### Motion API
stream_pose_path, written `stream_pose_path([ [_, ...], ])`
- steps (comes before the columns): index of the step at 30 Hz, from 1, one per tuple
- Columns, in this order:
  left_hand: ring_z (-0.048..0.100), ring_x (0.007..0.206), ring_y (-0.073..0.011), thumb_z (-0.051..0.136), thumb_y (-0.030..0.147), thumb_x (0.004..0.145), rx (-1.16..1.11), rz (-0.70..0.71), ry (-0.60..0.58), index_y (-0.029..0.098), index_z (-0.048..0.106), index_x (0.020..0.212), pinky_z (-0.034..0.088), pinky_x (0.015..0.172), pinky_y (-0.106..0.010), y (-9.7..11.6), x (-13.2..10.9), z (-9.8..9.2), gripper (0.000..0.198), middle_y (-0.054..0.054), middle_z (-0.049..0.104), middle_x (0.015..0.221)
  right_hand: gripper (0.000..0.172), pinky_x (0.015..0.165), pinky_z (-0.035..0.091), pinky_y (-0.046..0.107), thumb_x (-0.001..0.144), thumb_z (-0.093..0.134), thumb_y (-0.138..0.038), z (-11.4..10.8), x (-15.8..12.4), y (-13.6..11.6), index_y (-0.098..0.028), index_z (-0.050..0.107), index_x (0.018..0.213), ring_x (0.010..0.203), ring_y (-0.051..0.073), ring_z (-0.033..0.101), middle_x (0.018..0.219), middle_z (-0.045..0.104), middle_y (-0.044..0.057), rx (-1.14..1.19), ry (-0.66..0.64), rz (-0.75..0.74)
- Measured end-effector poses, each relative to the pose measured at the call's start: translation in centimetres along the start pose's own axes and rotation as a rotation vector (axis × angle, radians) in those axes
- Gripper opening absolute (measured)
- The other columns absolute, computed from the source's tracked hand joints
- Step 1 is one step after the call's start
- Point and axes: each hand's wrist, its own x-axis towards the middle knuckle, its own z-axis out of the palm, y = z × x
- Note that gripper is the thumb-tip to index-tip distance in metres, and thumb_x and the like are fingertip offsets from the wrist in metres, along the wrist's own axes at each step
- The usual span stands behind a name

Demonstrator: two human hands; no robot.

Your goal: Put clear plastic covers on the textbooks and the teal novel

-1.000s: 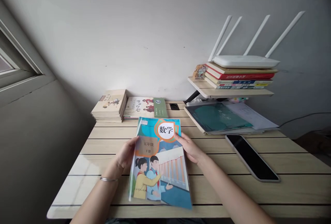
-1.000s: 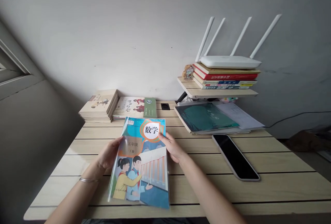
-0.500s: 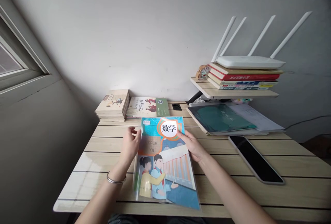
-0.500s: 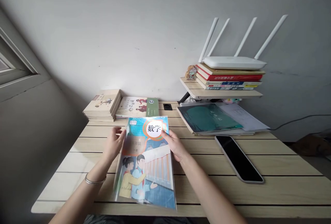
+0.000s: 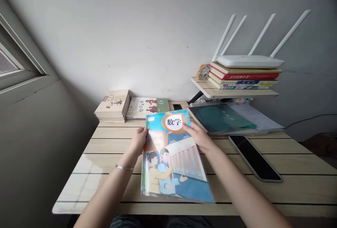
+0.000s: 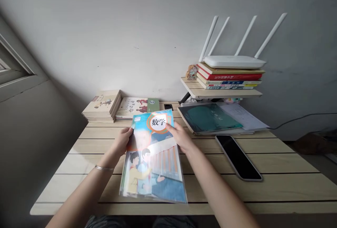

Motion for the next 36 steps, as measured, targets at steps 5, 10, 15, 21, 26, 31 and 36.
stream_pose_path([
  [5,0.052,0.055,-0.0163,0.063,0.034,0.077,0.205,-0.077,0.191,0.018,0.051,0.065,0.038,0.054,-0.026,-2.0,1.4,-1.6,0.023,0.002,0.049,0.051,0.033,0.078,0.053,0.042,0.063,0.075,-0.041,0.7,2.8,4.7,-0.02,0.067,0.087,0.086,0.028,0.069,0.085,0.074,0.006,-0.035,-0.056,0.124],
  [10,0.06,0.082,-0.0269,0.062,0.023,0.076,0.429,-0.008,0.255,0.02,0.051,0.064,0.041,0.068,-0.032,-1.9,2.1,-2.7,0.017,-0.006,0.059,0.065,0.028,0.08,0.052,0.041,0.065,0.072,-0.039,0.8,3.5,6.1,-0.018,0.069,0.083,0.085,0.026,0.068,0.089,0.074,0.007,-0.172,-0.047,0.108],
  [15,0.056,0.106,-0.0368,0.061,0.019,0.076,0.616,0.09,0.26,0.019,0.053,0.067,0.039,0.087,-0.04,-1.4,1.9,-2.5,0.012,-0.016,0.062,0.083,0.028,0.069,0.049,0.031,0.08,0.054,-0.042,0.9,3.4,5.5,-0.017,0.068,0.078,0.076,0.022,0.066,0.078,0.072,0.005,-0.634,0.024,0.095],
  [21,0.033,0.133,-0.0356,0.04,0.015,0.087,0.89,0.337,0.288,0.011,0.054,0.113,0.019,0.108,-0.054,-1.1,-0.8,0.3,0.031,-0.023,0.045,0.134,0.029,0.066,0.042,0.03,0.08,0.056,-0.042,0.9,3.5,4.4,-0.016,0.061,0.069,0.078,0.026,0.063,0.07,0.066,0.009,-0.976,0.071,0.104],
  [26,0.023,0.141,-0.0288,0.038,0.021,0.09,1.497,0.798,-0.114,0.012,0.044,0.135,0.025,0.11,-0.05,-2.2,-0.7,3.1,0.046,-0.015,0.035,0.149,0.039,0.081,0.045,0.039,0.088,0.049,-0.038,1.7,2.7,3.7,-0.01,0.055,0.114,0.1,0.031,0.059,0.108,0.063,0.02,-1.416,0.221,-0.171],
  [31,0.021,0.141,-0.0281,0.032,0.037,0.095,1.565,0.766,-0.233,0.008,0.035,0.142,0.022,0.113,-0.048,-4.0,1.0,3.9,0.056,-0.015,0.031,0.151,0.046,0.11,0.026,0.045,0.096,0.029,-0.034,2.7,2.4,5.0,-0.02,0.046,0.136,0.134,0.025,0.035,0.143,0.044,0.009,-1.381,-0.198,-0.524],
  [36,0.023,0.141,-0.027,0.034,0.044,0.093,1.544,0.799,-0.165,0.006,0.029,0.145,0.021,0.113,-0.046,-4.8,1.4,2.6,0.064,-0.016,0.026,0.152,0.062,0.112,0.014,0.057,0.095,0.021,-0.053,1.6,3.4,6.3,-0.024,0.018,0.149,0.144,0.025,0.012,0.156,0.017,0.004,-1.471,-0.323,-0.295],
])
